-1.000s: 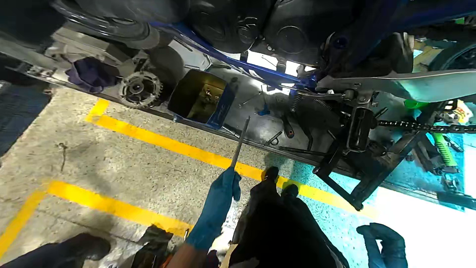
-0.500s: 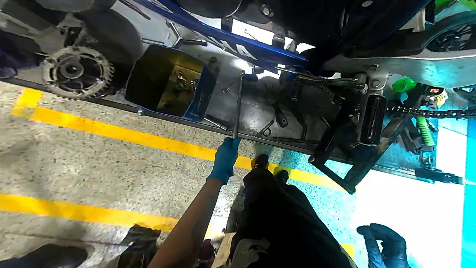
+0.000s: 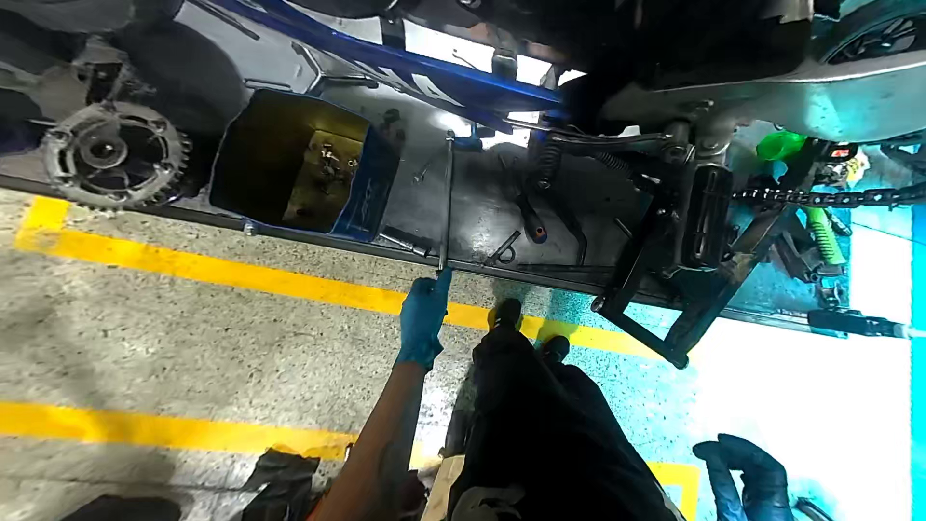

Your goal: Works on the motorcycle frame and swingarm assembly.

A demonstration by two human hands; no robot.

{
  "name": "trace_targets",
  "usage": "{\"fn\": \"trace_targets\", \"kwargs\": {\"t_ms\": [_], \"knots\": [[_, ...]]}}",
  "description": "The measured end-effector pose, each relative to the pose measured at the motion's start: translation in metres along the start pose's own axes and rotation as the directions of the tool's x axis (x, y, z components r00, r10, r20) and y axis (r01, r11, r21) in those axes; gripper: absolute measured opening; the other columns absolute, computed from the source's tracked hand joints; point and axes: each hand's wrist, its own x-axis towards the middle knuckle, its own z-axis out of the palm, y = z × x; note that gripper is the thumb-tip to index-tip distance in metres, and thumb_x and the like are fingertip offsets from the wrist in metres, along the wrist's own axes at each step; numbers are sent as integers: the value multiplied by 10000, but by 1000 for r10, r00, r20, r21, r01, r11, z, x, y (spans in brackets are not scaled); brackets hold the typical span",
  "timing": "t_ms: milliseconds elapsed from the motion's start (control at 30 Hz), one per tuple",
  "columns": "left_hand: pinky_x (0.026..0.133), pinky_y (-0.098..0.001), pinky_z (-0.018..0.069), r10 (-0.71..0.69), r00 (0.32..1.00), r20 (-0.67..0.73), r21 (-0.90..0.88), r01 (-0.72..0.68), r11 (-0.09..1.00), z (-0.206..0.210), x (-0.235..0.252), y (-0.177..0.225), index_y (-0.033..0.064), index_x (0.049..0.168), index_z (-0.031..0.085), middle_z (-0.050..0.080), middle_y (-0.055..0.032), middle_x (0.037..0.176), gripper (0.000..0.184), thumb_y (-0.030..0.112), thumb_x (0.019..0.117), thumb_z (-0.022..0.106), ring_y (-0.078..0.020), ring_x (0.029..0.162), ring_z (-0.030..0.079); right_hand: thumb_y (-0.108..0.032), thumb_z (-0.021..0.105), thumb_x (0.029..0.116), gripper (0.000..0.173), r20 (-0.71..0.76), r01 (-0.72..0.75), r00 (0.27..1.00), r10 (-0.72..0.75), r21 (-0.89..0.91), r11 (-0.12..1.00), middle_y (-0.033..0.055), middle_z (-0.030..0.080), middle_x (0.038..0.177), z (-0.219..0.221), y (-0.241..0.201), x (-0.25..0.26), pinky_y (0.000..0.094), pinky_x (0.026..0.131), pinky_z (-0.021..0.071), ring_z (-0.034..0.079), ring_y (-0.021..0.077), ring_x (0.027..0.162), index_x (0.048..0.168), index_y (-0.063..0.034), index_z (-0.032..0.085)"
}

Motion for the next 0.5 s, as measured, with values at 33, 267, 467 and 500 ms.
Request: {"fn": "trace_targets", "kwargs": {"t_ms": [33,267,467,500], "knots": [[911,-523,484,-124,986,115,48,119,992,-11,-24,23,-42,1319,581,634,-263,1159,471,362,1091,496,-366,1003,615,-198,603,1020,215,-6,-1,1000,1,-5,1000,-89,723,952,-3,7,-3,212,861,567,674,-28,911,1184,-75,537],[836,-587,546,160,949,271,315,-244,917,82,-119,-15,26,1337,578,694,-225,1019,588,526,1066,431,-383,920,685,-183,641,956,448,0,-328,944,331,-130,936,120,732,968,-19,119,-51,434,815,599,715,209,862,1313,77,561],[985,-565,512,168,816,552,499,-485,718,218,-251,12,26,1378,567,677,-229,1205,553,468,1086,410,-367,1136,661,-169,630,975,486,-142,-475,869,475,33,879,185,714,1016,-104,239,-114,447,834,596,711,257,902,1363,98,507],[906,-582,539,238,784,574,479,-557,678,248,-249,-6,51,1329,599,702,-201,1093,581,532,1063,410,-360,1029,690,-167,618,988,489,-195,-485,853,485,48,873,210,707,1034,-126,260,-121,442,840,596,710,262,912,1370,112,495]]}}
